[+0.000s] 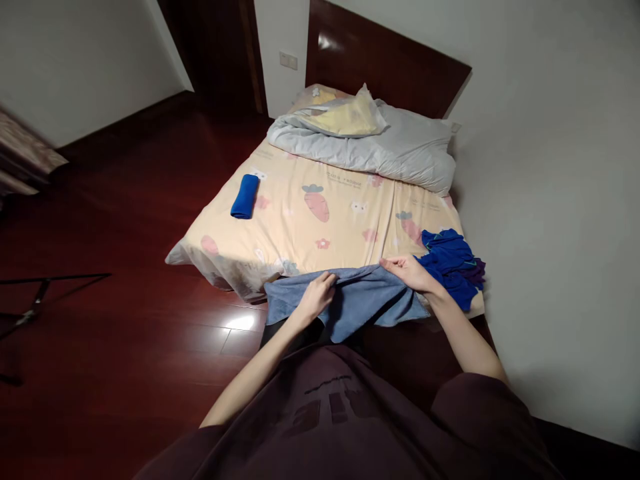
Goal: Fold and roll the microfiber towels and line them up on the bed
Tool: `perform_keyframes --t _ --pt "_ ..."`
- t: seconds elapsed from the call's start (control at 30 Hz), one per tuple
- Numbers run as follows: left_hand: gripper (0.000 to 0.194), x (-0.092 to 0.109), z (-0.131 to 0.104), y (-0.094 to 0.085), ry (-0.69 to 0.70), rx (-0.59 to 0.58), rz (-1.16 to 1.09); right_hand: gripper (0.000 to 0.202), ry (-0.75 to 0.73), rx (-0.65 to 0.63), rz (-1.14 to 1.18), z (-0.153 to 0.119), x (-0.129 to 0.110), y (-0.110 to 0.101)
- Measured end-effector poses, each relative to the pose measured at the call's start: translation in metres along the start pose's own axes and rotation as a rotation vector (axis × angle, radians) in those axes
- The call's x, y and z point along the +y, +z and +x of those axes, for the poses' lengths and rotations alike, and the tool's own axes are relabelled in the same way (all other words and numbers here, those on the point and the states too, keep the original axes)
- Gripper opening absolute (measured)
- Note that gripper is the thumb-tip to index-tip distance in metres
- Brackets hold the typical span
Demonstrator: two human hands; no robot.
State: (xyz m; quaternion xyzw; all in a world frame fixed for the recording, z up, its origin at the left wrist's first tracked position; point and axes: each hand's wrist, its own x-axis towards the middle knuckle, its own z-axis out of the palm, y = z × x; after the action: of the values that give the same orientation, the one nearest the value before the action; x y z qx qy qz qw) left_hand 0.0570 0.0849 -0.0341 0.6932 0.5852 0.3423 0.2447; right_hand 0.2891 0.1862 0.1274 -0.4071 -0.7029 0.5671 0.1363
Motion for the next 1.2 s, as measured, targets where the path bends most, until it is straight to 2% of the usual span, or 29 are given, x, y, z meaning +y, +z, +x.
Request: perform_keyframes --t 0.1,0.17,0.27,0.37,0.4,0.47,0.53,0.67,0.87,1.0,1.2 --pt "0.032 -0.04 0.008 -0.033 -0.049 -0.04 0.03 0.062 0.028 0.036 0.005 -0.006 -0.004 -0.029" --pt "0.035 -0.064 0.011 -0.069 -0.084 -0.02 0.077 0.058 0.021 0.04 -0.056 -0.011 -0.005 -0.049" --pt "0.04 -0.087 0.013 -0.134 -0.137 0.09 0.214 0.051 -0.042 0.036 -0.203 -0.019 -0.001 -0.076" --pt "0.044 -0.091 0.013 -0.197 -0.146 0.221 0.354 0.042 -0.131 0.073 -0.383 -0.021 0.01 -0.093" --pt "0.046 -0.089 0.014 -0.215 -0.147 0.232 0.393 0.038 -0.162 0.111 -0.436 -0.02 0.014 -0.097" --pt "0.05 -0.083 0.016 -0.247 -0.144 0.187 0.445 0.028 -0.222 0.225 -0.537 -0.017 0.023 -0.103" --pt "0.053 -0.079 0.021 -0.271 -0.146 0.104 0.475 0.017 -0.267 0.363 -0.652 -0.012 0.029 -0.107" --pt "0.052 -0.078 0.031 -0.302 -0.212 0.002 0.491 0.028 -0.314 0.544 -0.904 -0.006 0.036 -0.117" --pt "0.047 -0.087 0.043 -0.329 -0.29 0.028 0.45 0.027 -0.294 0.658 -1.067 -0.012 0.051 -0.138" --pt "0.05 -0.091 0.049 -0.345 -0.341 -0.037 0.399 0.029 -0.215 0.608 -1.044 -0.02 0.059 -0.155" --pt "0.081 -0.113 0.064 -0.373 -0.411 -0.181 0.405 0.019 -0.083 0.435 -0.837 -0.026 0.061 -0.185"
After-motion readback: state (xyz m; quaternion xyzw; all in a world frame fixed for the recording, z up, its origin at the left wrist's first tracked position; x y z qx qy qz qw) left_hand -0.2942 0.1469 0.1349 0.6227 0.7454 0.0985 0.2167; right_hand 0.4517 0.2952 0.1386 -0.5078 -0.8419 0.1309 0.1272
